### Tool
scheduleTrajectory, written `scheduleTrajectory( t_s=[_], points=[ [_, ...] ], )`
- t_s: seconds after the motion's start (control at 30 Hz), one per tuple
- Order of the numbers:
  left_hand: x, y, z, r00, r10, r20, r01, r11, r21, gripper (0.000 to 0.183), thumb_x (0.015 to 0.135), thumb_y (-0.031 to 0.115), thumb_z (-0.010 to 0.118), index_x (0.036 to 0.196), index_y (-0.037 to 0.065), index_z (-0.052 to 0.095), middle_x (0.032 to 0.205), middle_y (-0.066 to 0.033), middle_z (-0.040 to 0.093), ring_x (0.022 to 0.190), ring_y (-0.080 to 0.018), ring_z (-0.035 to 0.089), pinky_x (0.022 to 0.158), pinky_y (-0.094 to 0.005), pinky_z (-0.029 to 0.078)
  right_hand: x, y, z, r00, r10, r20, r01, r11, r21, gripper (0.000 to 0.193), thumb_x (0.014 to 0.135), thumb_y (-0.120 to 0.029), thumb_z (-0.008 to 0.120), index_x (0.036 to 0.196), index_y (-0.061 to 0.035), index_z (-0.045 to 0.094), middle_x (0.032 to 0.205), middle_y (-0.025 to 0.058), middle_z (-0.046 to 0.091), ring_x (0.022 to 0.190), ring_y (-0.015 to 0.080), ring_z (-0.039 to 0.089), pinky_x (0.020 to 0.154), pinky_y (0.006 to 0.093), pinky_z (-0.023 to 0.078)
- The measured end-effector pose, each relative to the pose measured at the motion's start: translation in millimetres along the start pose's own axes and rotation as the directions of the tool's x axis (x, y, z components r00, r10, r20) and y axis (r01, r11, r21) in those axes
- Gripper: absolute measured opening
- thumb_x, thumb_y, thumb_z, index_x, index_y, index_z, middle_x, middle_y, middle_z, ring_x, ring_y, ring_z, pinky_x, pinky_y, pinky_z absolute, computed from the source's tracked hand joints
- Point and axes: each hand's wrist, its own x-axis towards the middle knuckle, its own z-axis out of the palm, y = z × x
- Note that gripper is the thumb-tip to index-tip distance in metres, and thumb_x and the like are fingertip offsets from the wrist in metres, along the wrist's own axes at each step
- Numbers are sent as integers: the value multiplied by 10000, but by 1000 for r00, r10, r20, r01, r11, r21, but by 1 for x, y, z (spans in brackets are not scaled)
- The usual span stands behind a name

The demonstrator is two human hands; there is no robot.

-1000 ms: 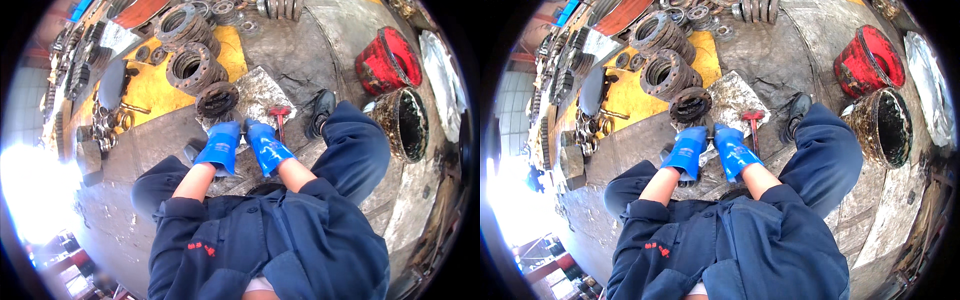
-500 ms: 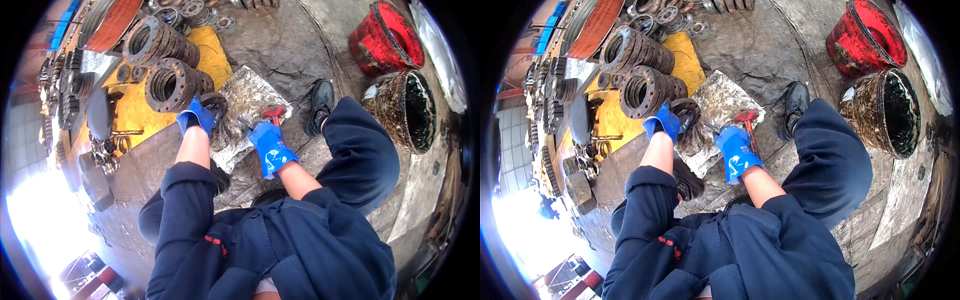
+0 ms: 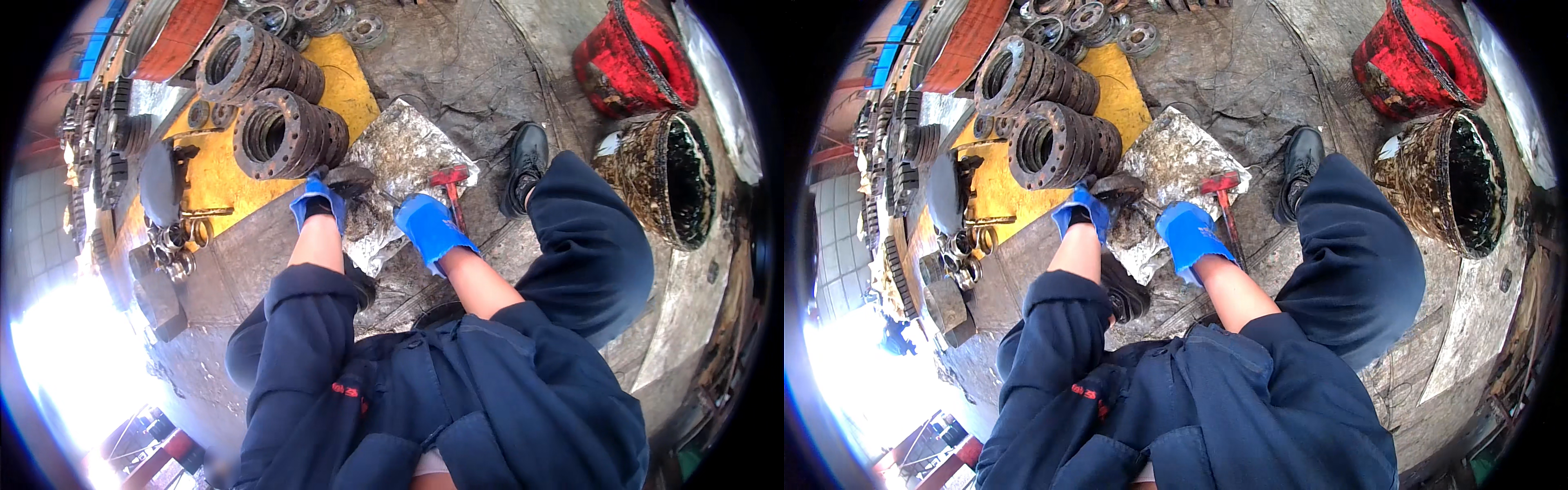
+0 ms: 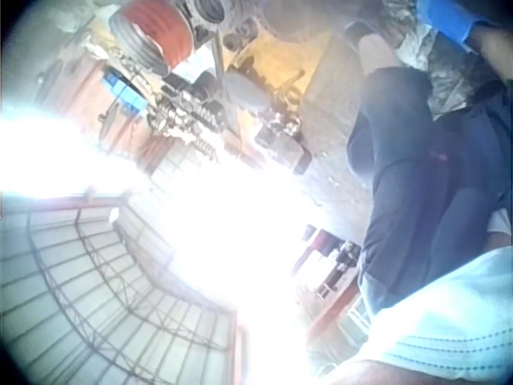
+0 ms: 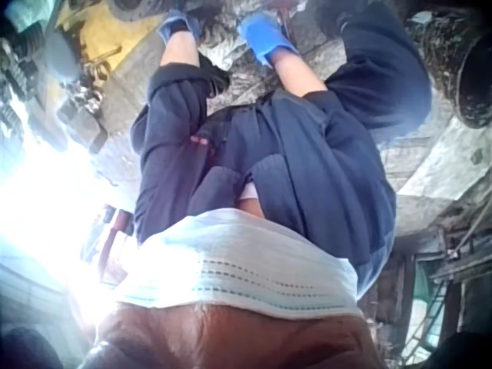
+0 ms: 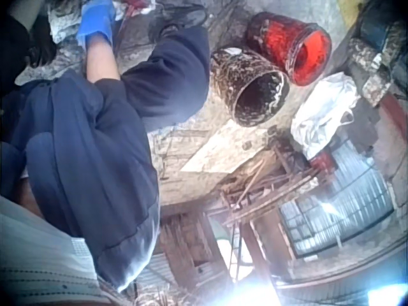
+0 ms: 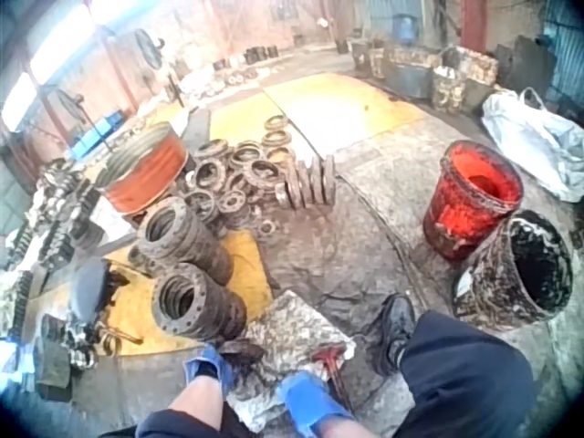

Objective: The person uses a tool to apply grease from a container into the internal grooves of a circular metal component, then picks up a different circular component to continue the process.

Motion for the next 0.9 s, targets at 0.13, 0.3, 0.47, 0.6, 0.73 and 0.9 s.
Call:
scheduleTrajectory(
  t_s=[0.13,0.3,0.47,0.6,0.73,0.9],
  points=[
    [0,-57,31,998,59,-14,-60,936,-346,380,998,278,541,1340,117,578,1327,-98,614,1157,-253,584,1017,-369,464,9,3,3,964,265,-25,-235,891,389,392,933,-282,490,1207,-112,713,1257,151,677,1160,362,651,979,482,520],
    [15,-112,68,962,-112,249,267,194,-944,394,956,264,646,1325,139,585,1272,-83,636,1102,-246,616,962,-396,506,-10,0,-9,948,289,-133,-194,857,478,432,927,-393,524,1209,-107,682,1184,197,691,1088,383,669,949,493,521],
    [7,-128,77,906,-142,400,357,-253,-899,295,922,271,687,1204,192,653,1160,-97,680,1056,-286,640,888,-473,575,-12,-12,-6,928,261,-267,-189,945,268,406,928,-409,575,1266,-192,638,1110,173,716,1008,377,690,881,489,542],
    [-8,-147,95,917,-78,392,359,-271,-893,329,899,254,721,1211,170,660,1180,-85,701,1087,-280,658,896,-497,579,-12,-9,-12,949,140,-282,-92,980,177,411,903,-388,622,1267,-198,636,1113,135,721,1009,348,696,873,462,551],
    [-28,-149,94,946,62,319,322,-308,-895,379,947,206,635,1310,100,610,1288,-112,659,1176,-272,625,1003,-437,523,-6,-12,2,959,49,-280,-27,996,81,469,892,-367,633,1337,-225,597,1231,93,686,1117,292,660,909,434,547],
    [-46,-138,68,990,34,134,131,71,-989,329,956,185,593,1257,66,654,1229,-111,680,1119,-248,641,990,-373,514,-18,-38,-29,961,-75,-267,77,997,-3,536,881,-322,647,1400,-226,552,1243,59,676,1142,271,647,946,409,541]
  ],
)
